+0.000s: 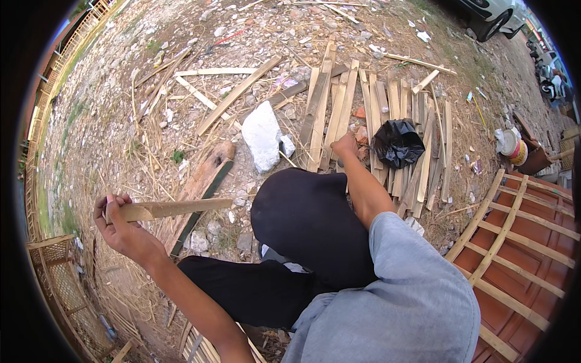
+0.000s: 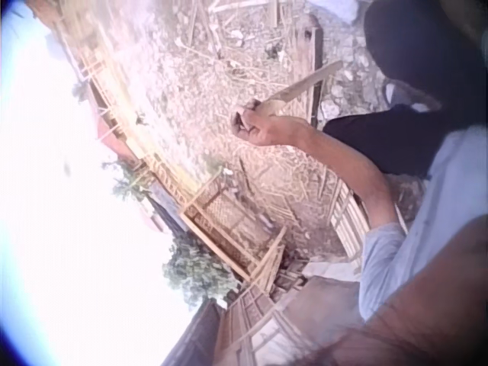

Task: The person assembles a wooden structure by placing slats on a frame and securing them with a hammer. They handle wooden slats and a wooden frame, positioning pieces by hand and then using a hammer to drive nails.

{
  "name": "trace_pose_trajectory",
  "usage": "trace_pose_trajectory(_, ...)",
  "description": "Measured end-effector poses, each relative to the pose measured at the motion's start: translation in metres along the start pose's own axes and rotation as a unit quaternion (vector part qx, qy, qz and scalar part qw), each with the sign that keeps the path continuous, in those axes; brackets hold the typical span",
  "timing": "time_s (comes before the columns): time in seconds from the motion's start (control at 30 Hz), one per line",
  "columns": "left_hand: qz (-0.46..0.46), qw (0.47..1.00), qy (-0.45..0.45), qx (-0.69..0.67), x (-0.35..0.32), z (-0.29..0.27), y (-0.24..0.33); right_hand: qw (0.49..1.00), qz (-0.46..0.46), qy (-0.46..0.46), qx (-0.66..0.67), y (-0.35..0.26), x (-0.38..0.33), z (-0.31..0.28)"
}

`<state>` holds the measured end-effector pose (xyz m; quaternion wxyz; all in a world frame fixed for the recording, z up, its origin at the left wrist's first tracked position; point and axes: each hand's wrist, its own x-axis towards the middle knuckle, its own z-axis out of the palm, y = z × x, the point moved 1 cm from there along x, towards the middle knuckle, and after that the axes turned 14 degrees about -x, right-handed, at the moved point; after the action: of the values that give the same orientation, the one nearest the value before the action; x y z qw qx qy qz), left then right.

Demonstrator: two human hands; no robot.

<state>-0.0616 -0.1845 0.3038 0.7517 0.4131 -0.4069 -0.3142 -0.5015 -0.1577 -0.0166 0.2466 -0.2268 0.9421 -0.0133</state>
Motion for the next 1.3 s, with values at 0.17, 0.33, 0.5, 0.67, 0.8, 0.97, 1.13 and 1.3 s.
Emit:
trace_pose_trajectory(0.17, 0.012, 1.0, -0.005, -0.001, 0.0, -0.009, 0.006, 0.999, 0.031, 0.007, 0.043, -0.005, -0.012, -0.006)
trace_pose_trajectory(0.33, -0.008, 1.0, -0.01, -0.004, -0.007, 0.003, 0.004, 0.997, -0.003, -0.029, 0.076, 0.021, 0.053, 0.026)
trace_pose_trajectory(0.5, -0.009, 0.997, -0.037, -0.06, -0.004, 0.003, -0.008, 0.973, -0.052, 0.0, 0.223, 0.003, 0.08, 0.039)
trace_pose_trajectory(0.67, -0.073, 0.98, -0.087, -0.166, 0.011, 0.005, 0.004, 0.677, 0.002, -0.297, 0.674, -0.03, 0.015, -0.008)
trace_pose_trajectory(0.8, -0.104, 0.984, -0.088, -0.111, 0.025, 0.005, 0.0, 0.732, -0.037, -0.245, 0.635, -0.055, -0.004, -0.034)
trace_pose_trajectory(0.97, -0.119, 0.984, -0.113, -0.064, 0.041, -0.007, -0.012, 0.813, -0.168, -0.084, 0.551, -0.094, -0.074, -0.086)
trace_pose_trajectory(1.13, -0.119, 0.981, -0.131, -0.077, 0.047, -0.004, -0.021, 0.813, -0.388, 0.318, 0.295, -0.105, -0.085, -0.137)
trace_pose_trajectory(1.3, -0.126, 0.965, -0.144, -0.18, 0.049, -0.029, -0.018, 0.693, -0.542, 0.457, 0.131, -0.108, -0.085, -0.175)
